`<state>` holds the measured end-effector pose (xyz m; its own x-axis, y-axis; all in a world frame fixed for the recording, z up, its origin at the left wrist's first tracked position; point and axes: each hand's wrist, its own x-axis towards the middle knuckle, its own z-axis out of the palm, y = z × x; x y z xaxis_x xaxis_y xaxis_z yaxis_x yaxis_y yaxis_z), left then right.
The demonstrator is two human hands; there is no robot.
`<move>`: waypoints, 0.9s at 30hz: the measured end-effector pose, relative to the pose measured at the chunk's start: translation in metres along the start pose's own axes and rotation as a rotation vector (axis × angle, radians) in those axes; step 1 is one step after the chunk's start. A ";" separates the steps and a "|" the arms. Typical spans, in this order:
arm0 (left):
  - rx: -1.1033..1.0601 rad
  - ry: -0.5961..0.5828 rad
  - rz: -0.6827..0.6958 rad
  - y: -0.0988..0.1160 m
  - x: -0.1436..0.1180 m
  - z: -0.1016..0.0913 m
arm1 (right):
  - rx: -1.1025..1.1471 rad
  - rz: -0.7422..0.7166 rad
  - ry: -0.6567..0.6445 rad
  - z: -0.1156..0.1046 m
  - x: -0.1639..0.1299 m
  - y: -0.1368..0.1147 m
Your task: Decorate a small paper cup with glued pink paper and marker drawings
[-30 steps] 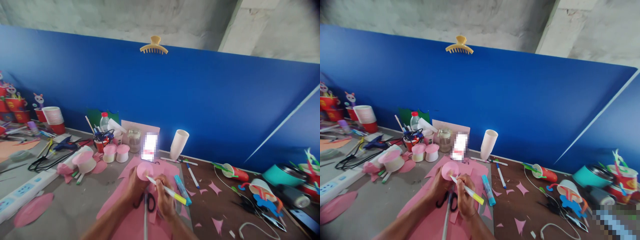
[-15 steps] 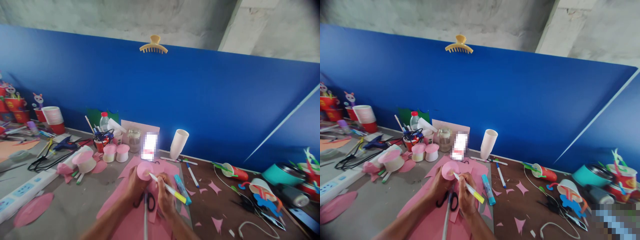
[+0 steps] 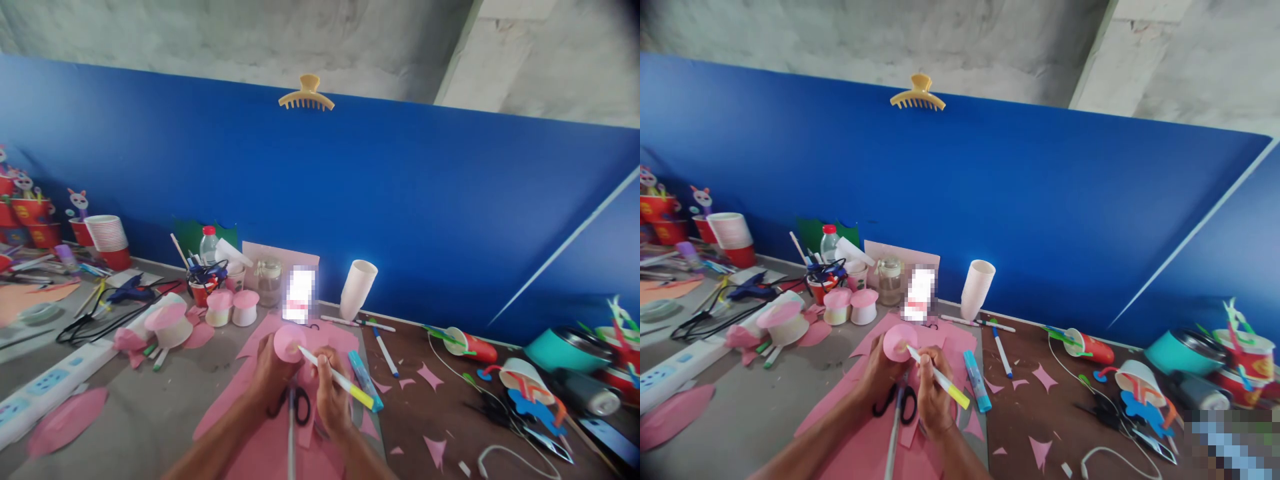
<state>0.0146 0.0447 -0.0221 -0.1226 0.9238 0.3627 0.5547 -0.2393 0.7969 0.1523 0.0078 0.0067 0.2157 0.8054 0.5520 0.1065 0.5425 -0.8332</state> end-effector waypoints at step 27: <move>0.046 -0.021 0.041 0.011 -0.005 -0.003 | 0.032 0.044 0.043 0.002 0.000 0.005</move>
<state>0.0189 0.0366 -0.0138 -0.0818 0.9198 0.3838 0.5959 -0.2635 0.7586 0.1511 0.0112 0.0026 0.2610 0.8178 0.5129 0.0650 0.5152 -0.8546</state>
